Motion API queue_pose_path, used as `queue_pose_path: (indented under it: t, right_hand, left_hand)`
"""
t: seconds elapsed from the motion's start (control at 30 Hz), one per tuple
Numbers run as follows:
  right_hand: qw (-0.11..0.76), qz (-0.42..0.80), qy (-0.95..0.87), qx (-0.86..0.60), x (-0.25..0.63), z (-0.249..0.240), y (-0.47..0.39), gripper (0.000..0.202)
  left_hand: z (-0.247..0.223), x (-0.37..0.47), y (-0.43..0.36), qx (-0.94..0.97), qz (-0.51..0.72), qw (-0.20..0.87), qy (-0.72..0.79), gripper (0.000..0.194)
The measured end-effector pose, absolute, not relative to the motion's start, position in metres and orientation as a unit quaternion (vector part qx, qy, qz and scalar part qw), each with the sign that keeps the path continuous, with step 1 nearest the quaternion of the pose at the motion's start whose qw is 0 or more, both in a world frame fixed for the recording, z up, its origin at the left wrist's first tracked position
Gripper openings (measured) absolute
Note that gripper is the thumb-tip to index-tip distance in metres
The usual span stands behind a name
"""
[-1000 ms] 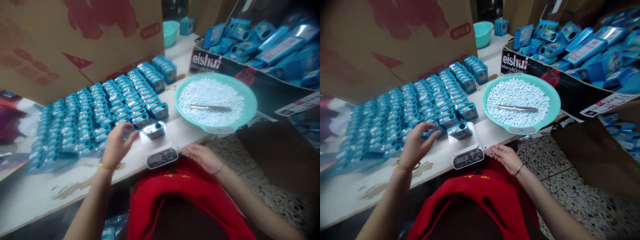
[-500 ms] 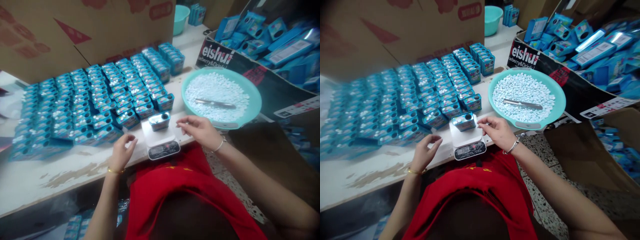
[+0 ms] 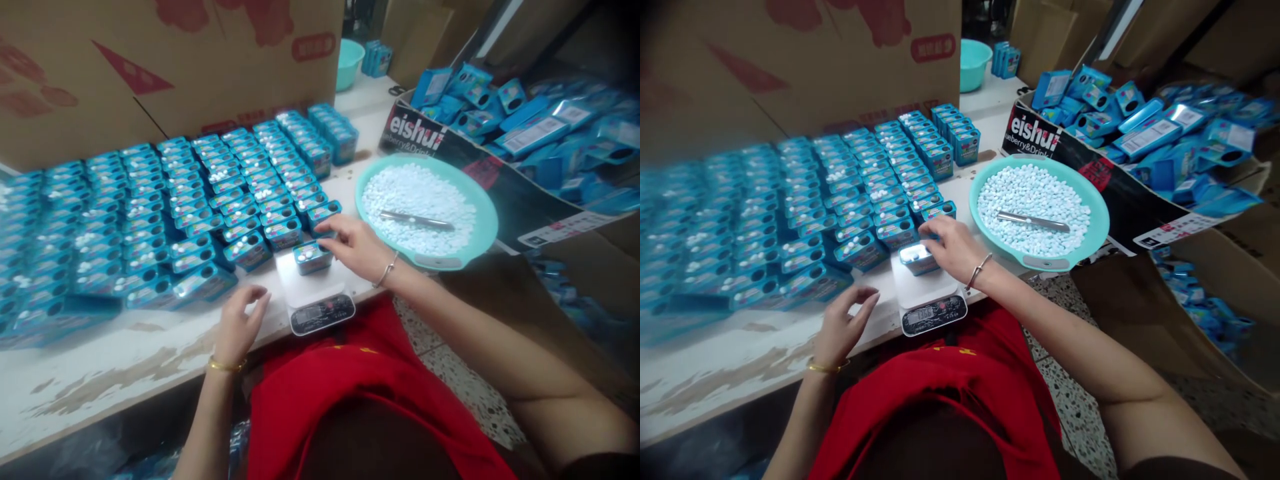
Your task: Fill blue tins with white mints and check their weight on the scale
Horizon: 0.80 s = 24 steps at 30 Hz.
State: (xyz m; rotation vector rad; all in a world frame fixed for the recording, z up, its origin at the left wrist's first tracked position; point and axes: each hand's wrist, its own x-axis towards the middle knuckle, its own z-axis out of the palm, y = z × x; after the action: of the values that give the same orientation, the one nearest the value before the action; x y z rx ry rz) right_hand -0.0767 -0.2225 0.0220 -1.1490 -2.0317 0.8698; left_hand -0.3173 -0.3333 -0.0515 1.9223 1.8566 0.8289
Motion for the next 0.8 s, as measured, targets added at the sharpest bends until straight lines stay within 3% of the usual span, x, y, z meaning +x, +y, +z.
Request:
queue_pose_path:
  t: [0.1,0.17,0.37,0.47,0.63,0.8]
  right_hand:
    - [0.336,0.253,-0.784,-0.456,-0.055,0.031,-0.217,0.018]
    - [0.3,0.187,-0.785,-0.508,-0.026,0.03,-0.208,0.021]
    - [-0.065,0.127,-0.72,-0.68,0.075,-0.007,-0.182,0.035]
    - [-0.159,0.14,-0.714,-0.667,0.09,-0.02,-0.175,0.043]
    - [-0.172,0.168,-0.721,-0.65,0.073,-0.018,-0.165,0.049]
    - [-0.112,0.182,-0.734,-0.645,0.062,-0.02,-0.161,0.039]
  left_hand:
    - [-0.042,-0.302,-0.328,0.729,0.315,0.087,0.602,0.028]
    - [-0.035,-0.29,-0.321,0.778,0.29,0.026,0.556,0.04]
    - [-0.018,-0.273,-0.301,0.83,0.23,-0.023,0.507,0.05]
    - [-0.01,-0.27,-0.292,0.842,0.22,-0.014,0.493,0.047]
    - [-0.001,-0.253,-0.275,0.86,0.185,0.001,0.475,0.041]
    - [-0.002,-0.243,-0.262,0.845,0.196,0.0,0.497,0.044]
